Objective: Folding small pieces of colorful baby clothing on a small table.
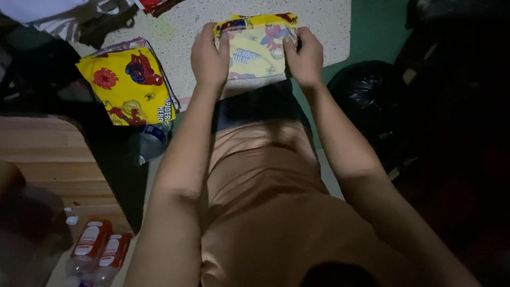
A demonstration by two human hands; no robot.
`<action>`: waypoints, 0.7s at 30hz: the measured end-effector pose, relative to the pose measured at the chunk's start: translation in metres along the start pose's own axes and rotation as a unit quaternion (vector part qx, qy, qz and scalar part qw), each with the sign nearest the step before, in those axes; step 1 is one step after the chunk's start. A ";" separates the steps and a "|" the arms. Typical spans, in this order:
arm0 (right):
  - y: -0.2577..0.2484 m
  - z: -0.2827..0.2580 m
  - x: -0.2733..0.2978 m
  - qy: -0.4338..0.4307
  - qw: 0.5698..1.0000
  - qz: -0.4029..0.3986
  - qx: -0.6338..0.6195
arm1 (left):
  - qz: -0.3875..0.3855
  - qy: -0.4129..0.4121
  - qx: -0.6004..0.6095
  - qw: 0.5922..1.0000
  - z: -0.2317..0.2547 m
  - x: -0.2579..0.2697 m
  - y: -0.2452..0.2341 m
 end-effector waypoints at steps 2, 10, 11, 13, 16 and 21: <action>-0.008 -0.014 0.006 -0.090 0.994 0.059 0.014 | 0.027 0.042 -0.041 0.998 0.012 0.000 -0.005; 0.077 -0.017 0.023 -0.147 0.912 -0.184 0.336 | -0.044 0.384 -0.319 0.865 0.031 0.003 0.057; 0.069 -0.034 0.027 -0.226 0.894 -0.086 0.377 | -0.070 0.373 -0.323 0.867 0.028 -0.008 0.061; 0.059 -0.052 0.035 -0.302 0.861 0.010 0.410 | -0.097 0.358 -0.328 0.869 0.023 -0.015 0.066; 0.058 -0.048 0.034 -0.313 0.843 -0.013 0.437 | -0.061 0.374 -0.290 0.878 0.037 -0.008 0.058; 0.035 -0.037 0.038 -0.381 0.886 -0.035 0.262 | -0.194 0.139 -0.281 0.930 0.070 -0.013 0.033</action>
Point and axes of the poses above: each hand's wrist, its own x-axis away from the middle knuckle, its own y-axis out of the palm, z = x × y, the point moved 6 cm from there along -x, towards the middle knuckle, and after that the axes turned 1 degree about -y, right-handed, at the moved point
